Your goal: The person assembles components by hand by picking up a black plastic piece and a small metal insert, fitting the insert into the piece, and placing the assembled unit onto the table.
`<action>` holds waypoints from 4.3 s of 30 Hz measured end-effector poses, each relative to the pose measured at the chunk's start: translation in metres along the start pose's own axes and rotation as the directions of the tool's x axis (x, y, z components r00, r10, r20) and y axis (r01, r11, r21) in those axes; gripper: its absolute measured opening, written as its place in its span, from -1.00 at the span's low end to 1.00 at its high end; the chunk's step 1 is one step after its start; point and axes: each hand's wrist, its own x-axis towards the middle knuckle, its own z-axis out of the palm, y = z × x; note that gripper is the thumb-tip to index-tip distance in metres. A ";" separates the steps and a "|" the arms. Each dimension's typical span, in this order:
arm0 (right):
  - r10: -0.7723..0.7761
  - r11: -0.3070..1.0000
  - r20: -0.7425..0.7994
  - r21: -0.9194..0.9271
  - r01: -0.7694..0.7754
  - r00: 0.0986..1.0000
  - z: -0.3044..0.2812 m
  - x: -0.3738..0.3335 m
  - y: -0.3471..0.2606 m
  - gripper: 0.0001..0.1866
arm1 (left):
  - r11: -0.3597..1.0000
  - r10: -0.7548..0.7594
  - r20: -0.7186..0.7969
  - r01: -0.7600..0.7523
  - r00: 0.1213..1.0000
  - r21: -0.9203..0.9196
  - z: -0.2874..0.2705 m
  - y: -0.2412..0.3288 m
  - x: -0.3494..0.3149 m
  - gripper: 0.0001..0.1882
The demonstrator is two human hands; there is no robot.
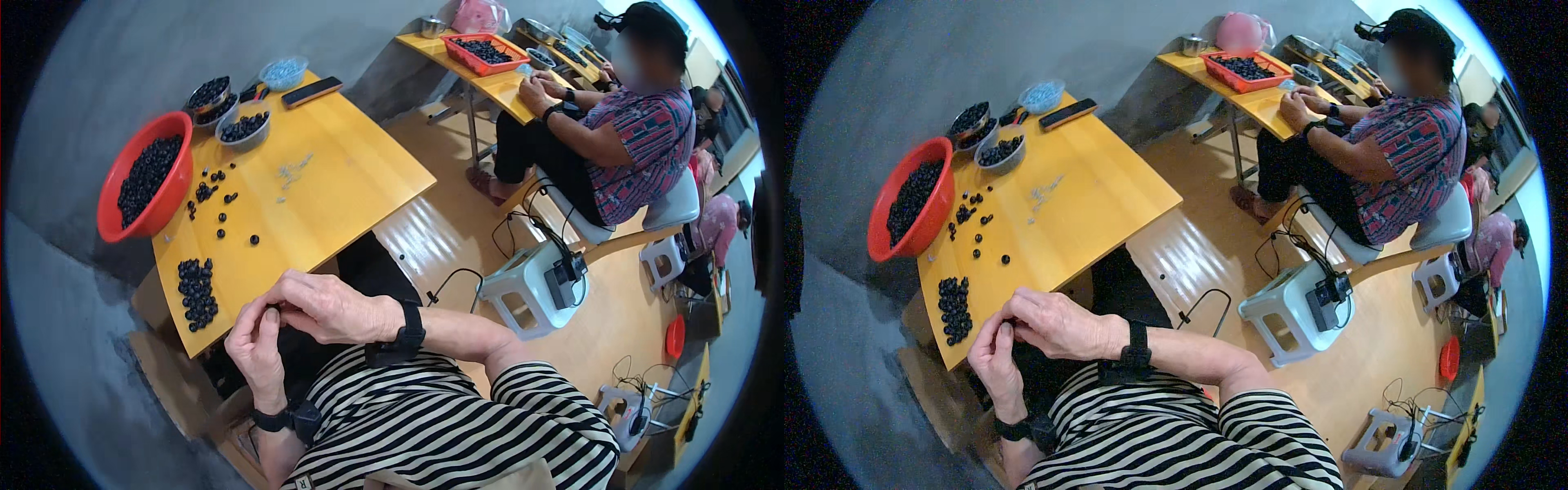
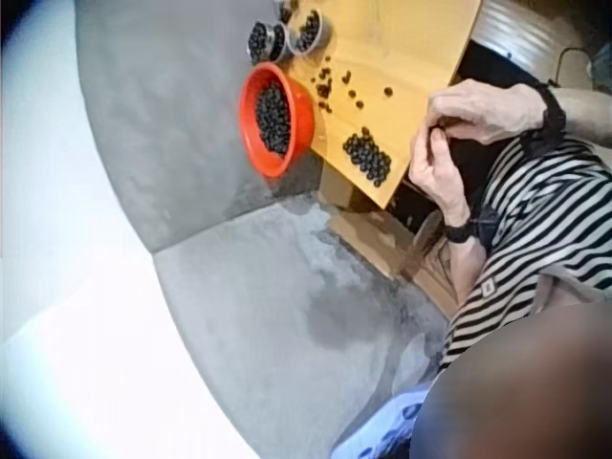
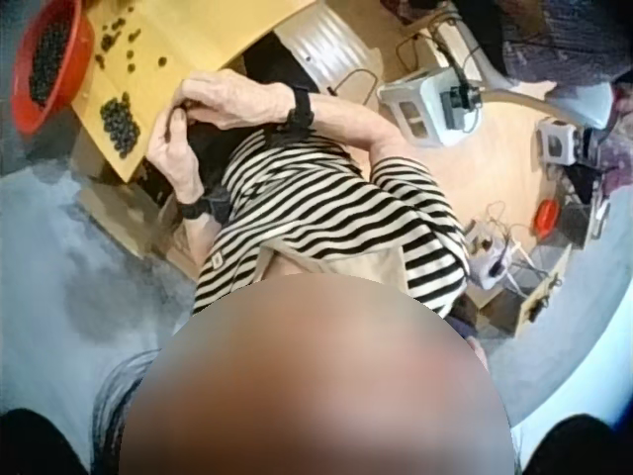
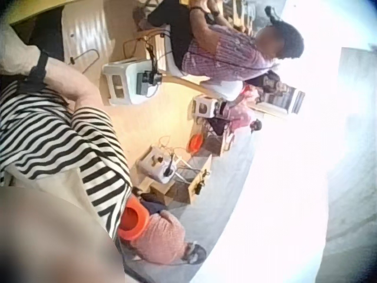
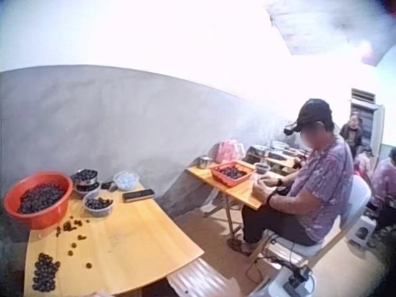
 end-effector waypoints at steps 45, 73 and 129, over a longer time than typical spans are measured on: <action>0.438 0.412 -0.571 -0.559 -0.719 0.695 -0.110 0.017 0.197 -0.74 | 0.982 -0.014 -0.015 0.016 1.000 0.186 -0.003 -0.009 -0.013 -0.69; 0.680 0.519 0.305 0.442 -0.732 0.666 -0.014 -0.005 0.015 -0.79 | 0.967 0.118 0.014 -0.118 0.993 0.224 -0.004 -0.006 -0.014 -0.66; 0.617 0.437 0.464 0.469 -0.768 0.635 0.030 0.003 0.033 -0.64 | 0.939 0.228 -0.078 -0.198 0.971 0.282 -0.012 -0.017 -0.011 -0.73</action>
